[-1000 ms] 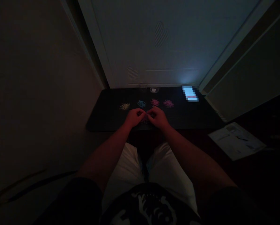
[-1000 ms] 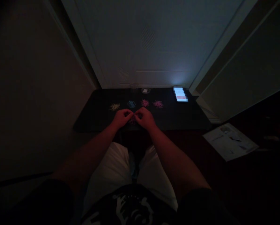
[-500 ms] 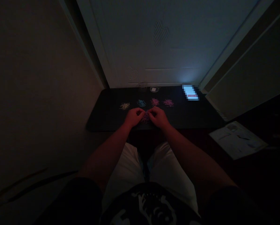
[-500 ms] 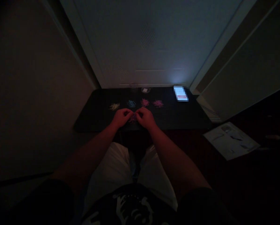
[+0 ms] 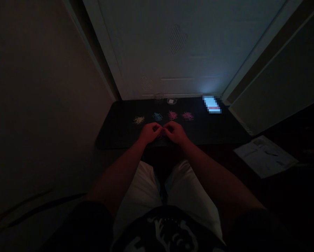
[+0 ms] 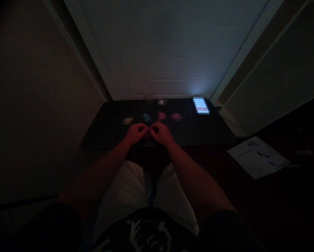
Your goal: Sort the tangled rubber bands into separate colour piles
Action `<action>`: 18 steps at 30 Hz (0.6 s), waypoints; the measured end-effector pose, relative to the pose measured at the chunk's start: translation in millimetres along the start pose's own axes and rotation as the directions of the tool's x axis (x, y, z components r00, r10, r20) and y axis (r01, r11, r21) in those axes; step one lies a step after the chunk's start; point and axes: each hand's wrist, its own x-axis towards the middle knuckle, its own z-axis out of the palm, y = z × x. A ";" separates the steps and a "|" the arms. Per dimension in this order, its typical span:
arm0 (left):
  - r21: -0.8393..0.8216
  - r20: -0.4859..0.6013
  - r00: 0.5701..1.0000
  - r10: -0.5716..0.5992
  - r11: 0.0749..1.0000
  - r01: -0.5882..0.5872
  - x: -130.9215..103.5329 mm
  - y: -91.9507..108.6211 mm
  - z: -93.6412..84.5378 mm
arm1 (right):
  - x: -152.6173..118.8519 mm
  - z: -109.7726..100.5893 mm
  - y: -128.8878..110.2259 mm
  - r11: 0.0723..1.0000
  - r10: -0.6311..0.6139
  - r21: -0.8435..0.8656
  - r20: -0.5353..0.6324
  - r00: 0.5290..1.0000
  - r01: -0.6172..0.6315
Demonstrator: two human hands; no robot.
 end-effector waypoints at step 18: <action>-0.049 -0.014 1.000 0.026 0.998 -0.027 0.1 -3.2 0.4 | -0.1 0.4 0.5 1.000 0.030 0.009 -0.037 0.999 -0.030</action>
